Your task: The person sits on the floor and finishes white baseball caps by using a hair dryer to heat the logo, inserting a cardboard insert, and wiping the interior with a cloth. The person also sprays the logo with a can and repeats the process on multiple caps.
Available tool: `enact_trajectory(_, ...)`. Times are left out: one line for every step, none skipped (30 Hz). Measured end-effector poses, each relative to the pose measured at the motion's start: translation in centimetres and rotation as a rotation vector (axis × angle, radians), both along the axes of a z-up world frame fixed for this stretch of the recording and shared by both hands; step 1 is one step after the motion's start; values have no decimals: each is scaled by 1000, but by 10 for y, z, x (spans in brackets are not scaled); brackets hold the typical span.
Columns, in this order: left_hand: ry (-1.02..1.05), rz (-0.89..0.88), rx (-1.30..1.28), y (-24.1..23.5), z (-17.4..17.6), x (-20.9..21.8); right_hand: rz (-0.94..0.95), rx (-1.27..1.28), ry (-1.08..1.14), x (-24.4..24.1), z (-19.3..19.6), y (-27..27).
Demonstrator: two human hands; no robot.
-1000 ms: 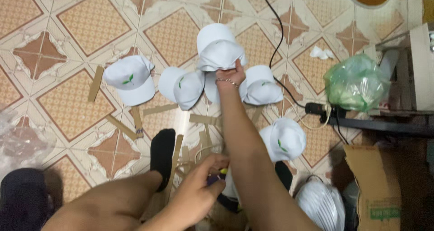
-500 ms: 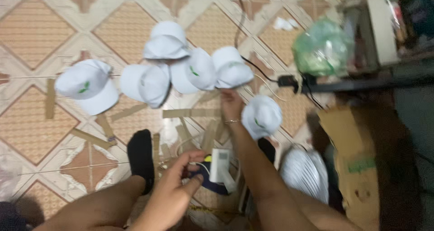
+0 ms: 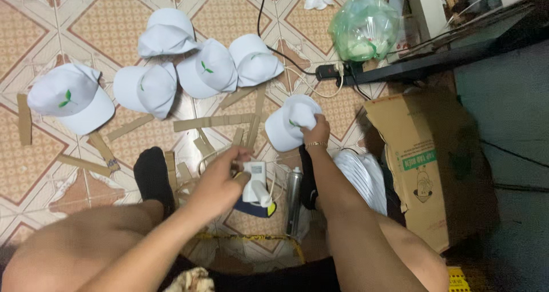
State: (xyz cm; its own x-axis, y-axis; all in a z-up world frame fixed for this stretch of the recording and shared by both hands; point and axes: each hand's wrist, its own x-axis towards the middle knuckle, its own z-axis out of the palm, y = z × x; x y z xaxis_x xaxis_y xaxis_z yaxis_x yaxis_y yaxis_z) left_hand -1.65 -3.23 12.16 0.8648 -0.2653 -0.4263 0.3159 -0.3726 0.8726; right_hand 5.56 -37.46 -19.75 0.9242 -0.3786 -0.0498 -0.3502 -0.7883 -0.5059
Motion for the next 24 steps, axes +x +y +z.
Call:
enact_trajectory(-6,12,-3,-2,-6,2,28,24,-71,0,2,3)
enact_trajectory(-11,24,-6,-2,-12,4,57,49,-142,3,7,7)
enact_trajectory(-22,34,-5,-1,-18,8,53,116,-140,9,16,14)
enact_trajectory(14,52,2,0,-24,10,50,183,-138,10,28,20)
enact_trajectory(51,73,2,-1,-33,11,51,244,-133,10,43,23)
enact_trajectory(88,94,2,0,-42,12,91,428,-144,10,59,27)
enact_trajectory(4,149,12,1,-50,12,129,610,-155,12,77,31)
enact_trajectory(-80,203,23,1,-56,14,168,793,-164,13,96,36)
enact_trajectory(-176,256,32,0,-63,22,218,925,-162,19,115,42)
enact_trajectory(-195,278,75,-1,-67,28,268,1057,-158,23,134,48)
enact_trajectory(-215,300,121,-4,-68,33,320,1190,-151,24,154,55)
enact_trajectory(-235,323,167,-4,-67,36,330,1297,-143,22,173,63)
enact_trajectory(-180,355,30,-5,-65,34,338,1402,-132,17,191,72)
enact_trajectory(-125,381,-105,-11,-60,30,346,1508,-120,8,208,81)
enact_trajectory(-77,401,-238,-15,-52,29,272,1394,-165,2,227,91)
enact_trajectory(-298,347,-142,-15,-42,25,198,1280,-209,-9,244,102)
enact_trajectory(-514,289,-46,-15,-31,17,122,1163,-250,-25,260,116)
enact_trajectory(-727,226,51,-14,-20,7,123,1074,-324,-42,275,131)
enact_trajectory(-832,187,112,-13,-7,-2,120,986,-399,-61,290,145)
enact_trajectory(-935,147,174,-14,6,-13,116,898,-473,-78,303,159)
enact_trajectory(-1042,106,236,-15,18,-23,328,792,-538,-95,315,171)
enact_trajectory(-1031,26,187,-17,29,-34,535,674,-601,-111,326,181)
enact_trajectory(-1013,-50,138,-21,40,-49,328,752,-526,-123,335,188)
enact_trajectory(-994,-126,89,-23,49,-58,122,826,-444,-136,344,190)
